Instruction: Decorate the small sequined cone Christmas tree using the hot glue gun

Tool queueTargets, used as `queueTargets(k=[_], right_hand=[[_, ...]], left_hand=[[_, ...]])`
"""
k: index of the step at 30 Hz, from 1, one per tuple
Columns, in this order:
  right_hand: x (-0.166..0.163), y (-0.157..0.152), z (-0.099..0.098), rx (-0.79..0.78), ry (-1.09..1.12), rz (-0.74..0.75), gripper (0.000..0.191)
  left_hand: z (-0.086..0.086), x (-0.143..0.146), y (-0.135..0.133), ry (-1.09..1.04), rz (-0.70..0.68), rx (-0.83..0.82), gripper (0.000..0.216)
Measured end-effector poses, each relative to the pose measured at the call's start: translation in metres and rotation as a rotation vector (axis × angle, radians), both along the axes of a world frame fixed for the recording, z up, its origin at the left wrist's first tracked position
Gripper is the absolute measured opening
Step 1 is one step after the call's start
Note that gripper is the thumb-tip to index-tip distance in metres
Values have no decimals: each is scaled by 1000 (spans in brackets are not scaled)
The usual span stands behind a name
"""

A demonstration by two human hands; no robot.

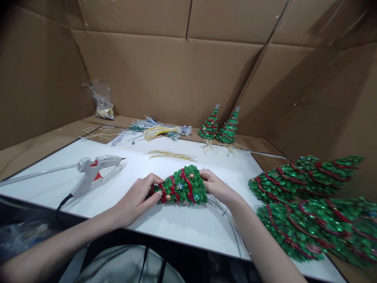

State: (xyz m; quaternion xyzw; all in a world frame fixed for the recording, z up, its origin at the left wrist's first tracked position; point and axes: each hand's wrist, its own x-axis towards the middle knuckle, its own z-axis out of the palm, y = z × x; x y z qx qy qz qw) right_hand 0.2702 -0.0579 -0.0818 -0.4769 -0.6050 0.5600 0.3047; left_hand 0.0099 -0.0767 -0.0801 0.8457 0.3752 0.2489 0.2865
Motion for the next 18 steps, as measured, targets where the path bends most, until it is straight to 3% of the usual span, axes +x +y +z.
queueTargets(k=[12,18], right_hand=[[9,0,8,-20,109,-96,44],[12,-1,6,58,53,-31,55]], left_hand=[[-3,0,1,-12,4,-4,12],[-2,1,1,-7,2,7,11]])
